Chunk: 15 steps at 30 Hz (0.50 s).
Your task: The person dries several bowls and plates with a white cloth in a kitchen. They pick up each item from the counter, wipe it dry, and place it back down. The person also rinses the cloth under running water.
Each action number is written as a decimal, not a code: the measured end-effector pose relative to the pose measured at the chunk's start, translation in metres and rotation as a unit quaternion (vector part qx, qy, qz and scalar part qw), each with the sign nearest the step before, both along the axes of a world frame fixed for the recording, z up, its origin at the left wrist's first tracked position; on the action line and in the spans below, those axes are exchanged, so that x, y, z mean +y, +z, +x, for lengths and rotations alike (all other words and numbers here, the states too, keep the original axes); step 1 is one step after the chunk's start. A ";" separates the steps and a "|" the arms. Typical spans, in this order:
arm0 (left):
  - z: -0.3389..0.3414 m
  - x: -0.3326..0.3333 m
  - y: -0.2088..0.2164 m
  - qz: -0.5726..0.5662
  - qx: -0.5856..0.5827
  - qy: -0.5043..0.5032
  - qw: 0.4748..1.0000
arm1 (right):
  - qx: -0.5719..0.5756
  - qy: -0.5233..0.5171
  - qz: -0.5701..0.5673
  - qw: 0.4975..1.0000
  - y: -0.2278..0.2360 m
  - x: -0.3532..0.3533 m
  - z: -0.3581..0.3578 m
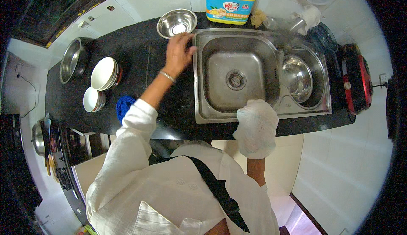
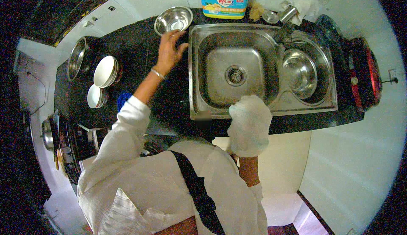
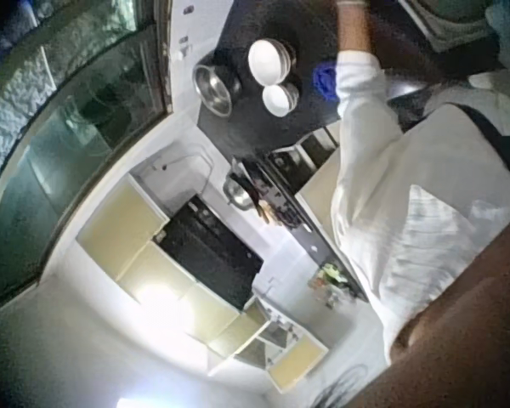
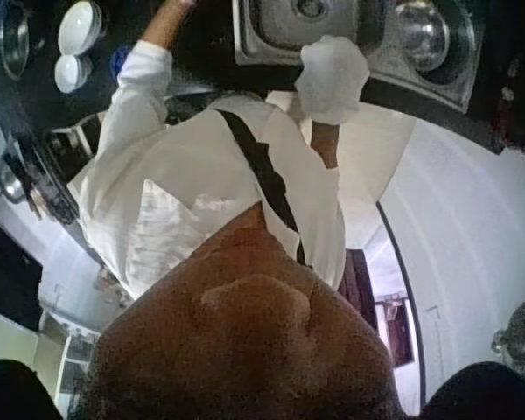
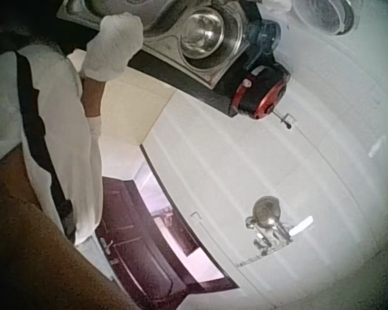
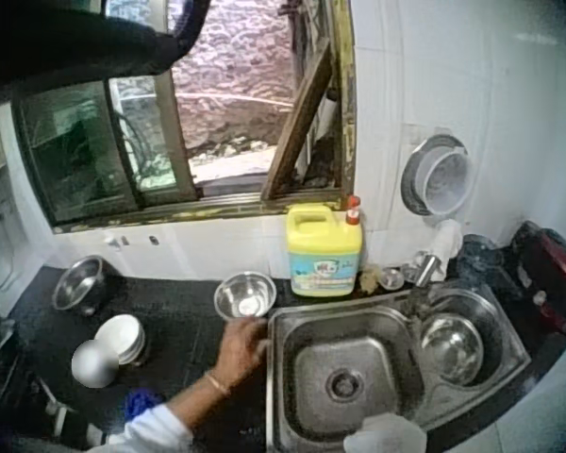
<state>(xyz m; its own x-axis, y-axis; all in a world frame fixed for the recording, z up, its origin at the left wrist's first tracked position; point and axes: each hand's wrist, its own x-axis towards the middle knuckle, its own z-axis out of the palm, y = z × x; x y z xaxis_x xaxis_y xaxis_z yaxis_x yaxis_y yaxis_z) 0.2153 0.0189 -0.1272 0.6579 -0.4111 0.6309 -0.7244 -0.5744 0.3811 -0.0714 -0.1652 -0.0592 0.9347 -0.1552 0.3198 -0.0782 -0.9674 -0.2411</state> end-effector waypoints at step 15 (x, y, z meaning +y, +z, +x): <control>0.070 0.035 -0.025 0.184 -0.024 0.070 0.980 | 0.027 -0.016 -0.042 0.999 0.006 0.002 -0.006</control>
<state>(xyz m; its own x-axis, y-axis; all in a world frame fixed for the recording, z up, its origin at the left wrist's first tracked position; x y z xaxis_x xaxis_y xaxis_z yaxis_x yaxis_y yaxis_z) 0.2851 0.0540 -0.1522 0.6978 -0.5244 0.4879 -0.6405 -0.7617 0.0973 -0.0776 -0.1632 -0.0530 0.9458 -0.1593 0.2831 -0.1190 -0.9808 -0.1542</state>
